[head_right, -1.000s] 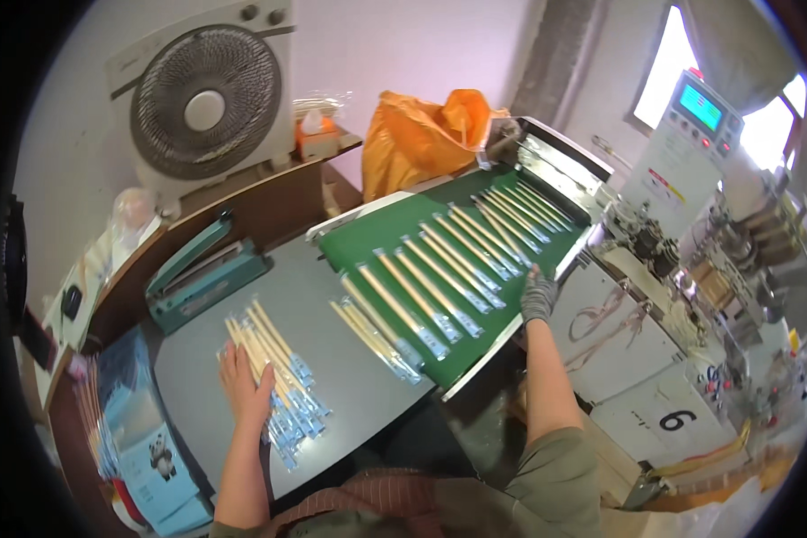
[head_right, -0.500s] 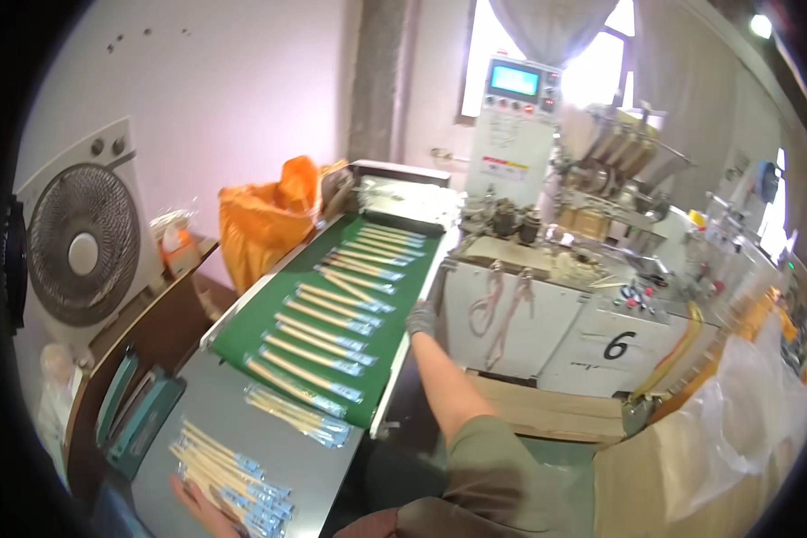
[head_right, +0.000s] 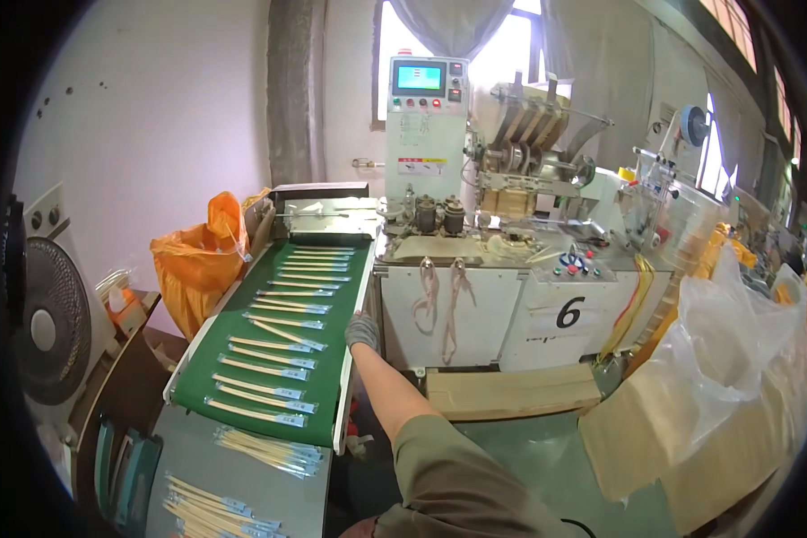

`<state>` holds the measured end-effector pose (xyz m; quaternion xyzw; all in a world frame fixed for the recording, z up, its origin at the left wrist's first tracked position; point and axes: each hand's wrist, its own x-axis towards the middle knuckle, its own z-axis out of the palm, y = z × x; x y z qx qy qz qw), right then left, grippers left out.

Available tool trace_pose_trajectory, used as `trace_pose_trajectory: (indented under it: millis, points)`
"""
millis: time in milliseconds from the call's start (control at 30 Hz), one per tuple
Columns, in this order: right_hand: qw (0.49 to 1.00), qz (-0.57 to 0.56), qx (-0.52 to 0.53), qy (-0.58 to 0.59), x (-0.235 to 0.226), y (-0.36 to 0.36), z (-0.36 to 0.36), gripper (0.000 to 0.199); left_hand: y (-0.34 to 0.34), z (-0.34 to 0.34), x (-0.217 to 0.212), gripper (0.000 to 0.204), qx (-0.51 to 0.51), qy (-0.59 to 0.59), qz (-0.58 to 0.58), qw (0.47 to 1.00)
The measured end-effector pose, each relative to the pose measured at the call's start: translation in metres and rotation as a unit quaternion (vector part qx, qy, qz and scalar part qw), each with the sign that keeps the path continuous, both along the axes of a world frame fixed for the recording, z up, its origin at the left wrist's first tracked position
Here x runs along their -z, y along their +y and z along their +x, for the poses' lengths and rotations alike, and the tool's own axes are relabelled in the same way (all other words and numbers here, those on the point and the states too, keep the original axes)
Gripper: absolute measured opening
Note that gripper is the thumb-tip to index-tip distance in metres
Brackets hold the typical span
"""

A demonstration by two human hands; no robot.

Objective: Packaging bundles of wooden sticks into plastic bags and placing the finished bags into a shipping box.

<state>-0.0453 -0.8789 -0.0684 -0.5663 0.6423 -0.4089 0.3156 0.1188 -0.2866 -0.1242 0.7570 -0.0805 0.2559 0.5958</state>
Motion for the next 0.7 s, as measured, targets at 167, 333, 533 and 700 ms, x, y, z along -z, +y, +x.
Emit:
trace_pose_trajectory:
  millis: [167,333,533,700]
  points:
    - [0.999,0.023,-0.022,-0.010,-0.022,0.014,-0.005,0.046,0.006,-0.007,-0.013,0.043,0.044,0.064,0.048,0.996]
    - [0.997,0.061,-0.034,-0.014,-0.040,0.023,-0.001,0.046,0.021,-0.005,-0.021,0.048,0.069,0.129,0.096,0.985]
    - [1.000,0.024,-0.003,-0.006,-0.028,0.017,0.008,0.041,0.010,-0.016,-0.022,0.051,0.067,0.195,0.014,0.978]
    - [0.988,-0.061,-0.028,0.142,0.039,-0.039,0.020,0.031,-0.018,-0.027,-0.046,0.044,0.077,0.192,-0.121,0.971]
